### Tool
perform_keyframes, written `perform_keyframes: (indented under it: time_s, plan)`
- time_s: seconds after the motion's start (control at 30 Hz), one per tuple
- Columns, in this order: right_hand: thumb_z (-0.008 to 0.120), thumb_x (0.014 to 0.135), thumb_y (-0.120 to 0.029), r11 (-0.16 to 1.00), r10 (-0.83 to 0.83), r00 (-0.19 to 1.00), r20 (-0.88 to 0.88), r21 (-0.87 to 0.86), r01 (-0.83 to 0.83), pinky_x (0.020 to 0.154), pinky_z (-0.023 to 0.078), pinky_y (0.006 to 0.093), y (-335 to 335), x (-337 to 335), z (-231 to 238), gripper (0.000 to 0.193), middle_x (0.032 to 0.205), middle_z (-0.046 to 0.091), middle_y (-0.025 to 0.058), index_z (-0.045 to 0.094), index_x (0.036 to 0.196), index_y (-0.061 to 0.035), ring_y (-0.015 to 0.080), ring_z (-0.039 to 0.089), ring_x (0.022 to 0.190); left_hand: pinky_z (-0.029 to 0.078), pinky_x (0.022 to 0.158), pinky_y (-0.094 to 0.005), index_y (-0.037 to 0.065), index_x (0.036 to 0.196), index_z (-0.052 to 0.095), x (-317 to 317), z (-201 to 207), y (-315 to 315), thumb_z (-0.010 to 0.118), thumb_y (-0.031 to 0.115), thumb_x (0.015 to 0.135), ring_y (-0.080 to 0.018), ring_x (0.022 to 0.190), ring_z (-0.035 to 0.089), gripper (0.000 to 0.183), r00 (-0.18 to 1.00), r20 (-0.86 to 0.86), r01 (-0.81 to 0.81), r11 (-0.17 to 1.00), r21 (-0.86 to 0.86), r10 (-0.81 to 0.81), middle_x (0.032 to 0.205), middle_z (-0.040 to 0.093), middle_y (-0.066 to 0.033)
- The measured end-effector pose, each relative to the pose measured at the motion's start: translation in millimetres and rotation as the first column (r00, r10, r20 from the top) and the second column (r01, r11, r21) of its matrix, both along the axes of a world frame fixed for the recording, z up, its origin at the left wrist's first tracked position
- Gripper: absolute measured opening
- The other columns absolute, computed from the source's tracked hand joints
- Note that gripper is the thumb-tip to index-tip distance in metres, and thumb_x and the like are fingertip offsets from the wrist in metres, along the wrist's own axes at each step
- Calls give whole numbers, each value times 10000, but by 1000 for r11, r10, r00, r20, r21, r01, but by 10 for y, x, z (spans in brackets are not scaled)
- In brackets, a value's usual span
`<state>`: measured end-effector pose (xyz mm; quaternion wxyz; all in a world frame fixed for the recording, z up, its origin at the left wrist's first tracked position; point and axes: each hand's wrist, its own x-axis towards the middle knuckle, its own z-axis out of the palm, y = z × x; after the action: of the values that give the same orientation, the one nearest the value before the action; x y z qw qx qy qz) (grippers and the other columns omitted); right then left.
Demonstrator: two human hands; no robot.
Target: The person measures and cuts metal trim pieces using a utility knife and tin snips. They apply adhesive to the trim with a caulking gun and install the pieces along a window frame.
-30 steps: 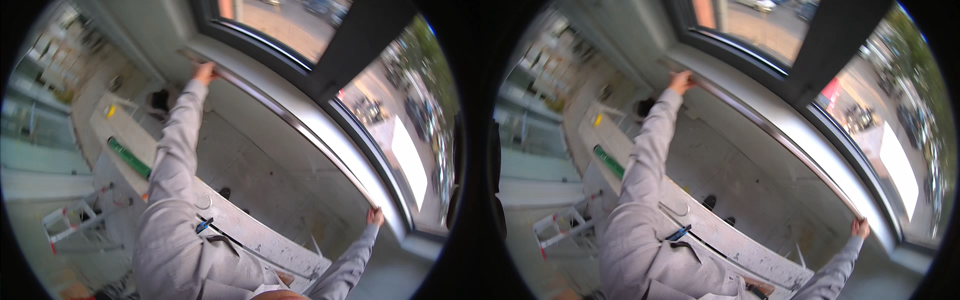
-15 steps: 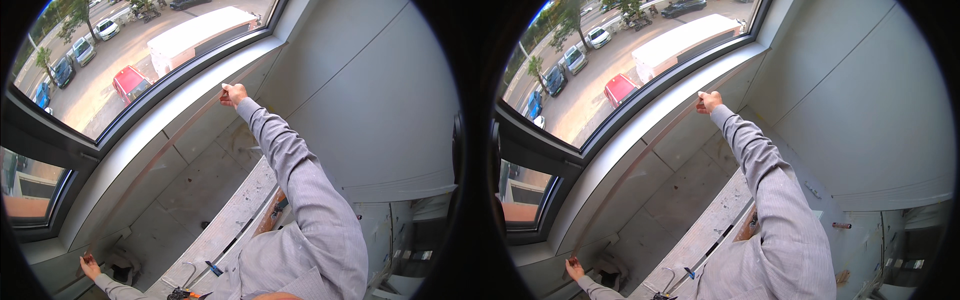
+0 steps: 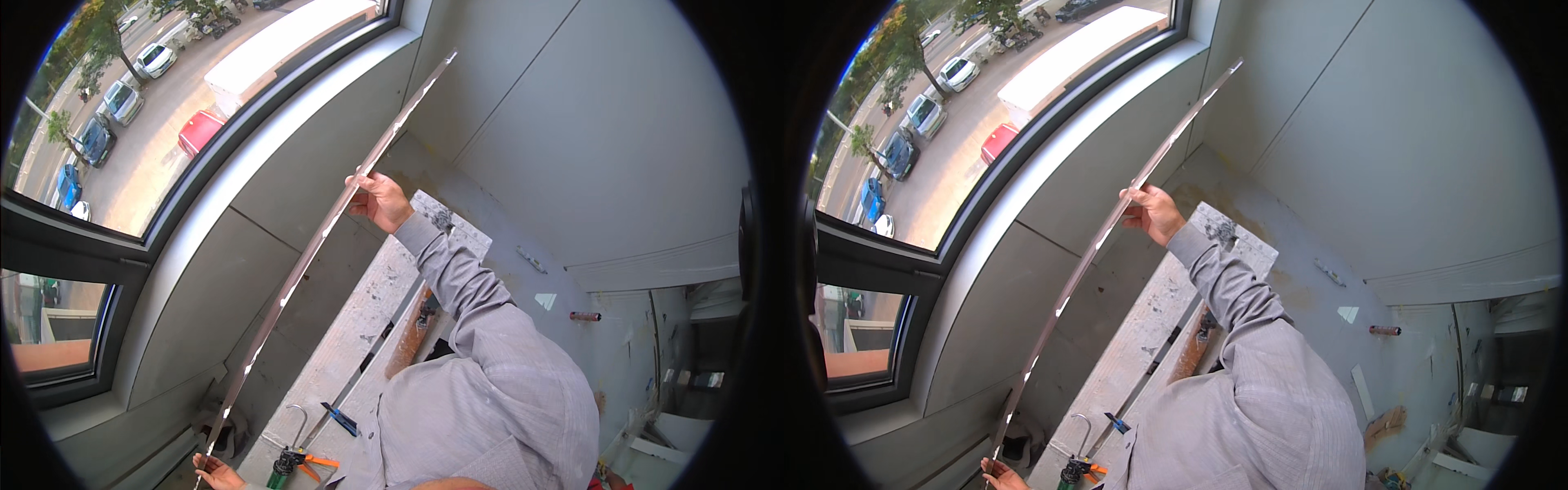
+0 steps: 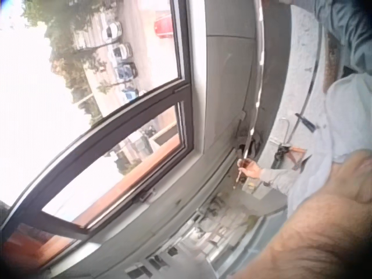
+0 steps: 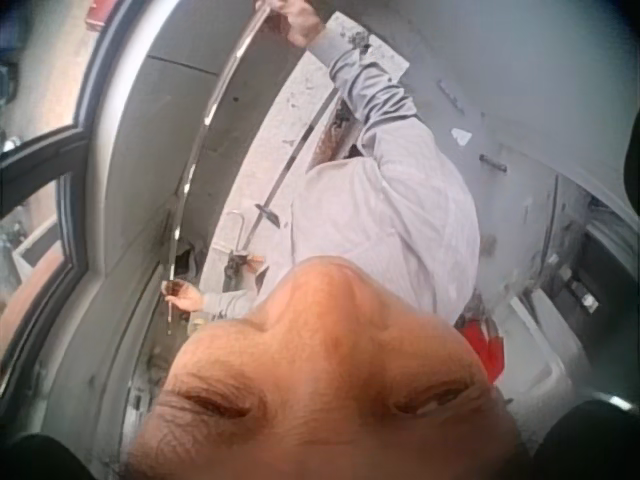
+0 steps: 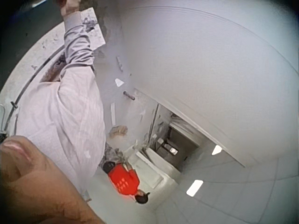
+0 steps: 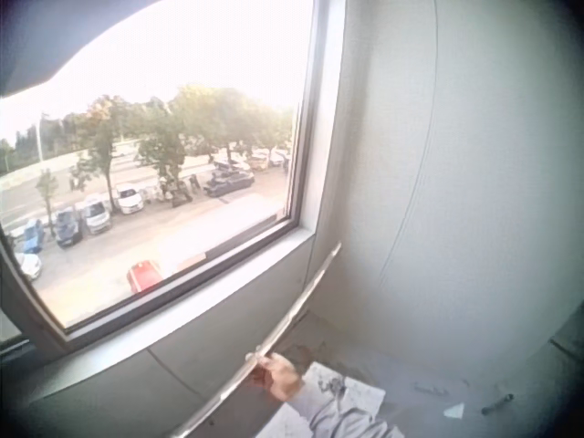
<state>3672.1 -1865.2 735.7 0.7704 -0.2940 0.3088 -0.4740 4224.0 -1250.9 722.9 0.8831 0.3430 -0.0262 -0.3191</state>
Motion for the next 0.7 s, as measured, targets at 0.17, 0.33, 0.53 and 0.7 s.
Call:
perform_keyframes:
  time_s: [0.17,0.33,0.53,0.7]
  plan:
    - [565,1068,-248,989,92,989,120,106,-104,801,601,373,701,-255,-116,206,1208,686,53,591,1240,-137,211,701,1017,461,1075,-380,26,1335,592,-76,178,976,611,310,1045,-217,1245,610,406,948,303,73,995,75,-92,1370,650,-89]
    - [519,1083,-254,975,106,980,166,176,-136,862,595,379,1500,-509,-179,206,1174,678,65,595,1214,-115,205,675,1062,492,1017,-384,36,1336,585,-248,564,1720,588,332,1054,-204,1242,602,408,941,337,-34,975,218,-43,1388,627,-79]
    - [562,1052,-261,976,-40,999,19,215,36,893,586,393,2299,-921,-257,248,1163,695,90,619,1189,-62,209,677,1046,491,1063,-418,52,1277,604,-431,421,1788,635,313,1029,-214,1277,616,361,954,278,82,991,106,-109,1328,674,-91]
    - [614,1028,-293,934,-120,993,-12,336,117,896,586,412,2913,-1235,-584,239,1094,705,93,620,1133,-79,228,680,1043,494,1079,-414,54,1191,694,-557,231,1926,671,339,996,-236,1223,652,346,983,165,65,995,78,-77,1271,717,-103]
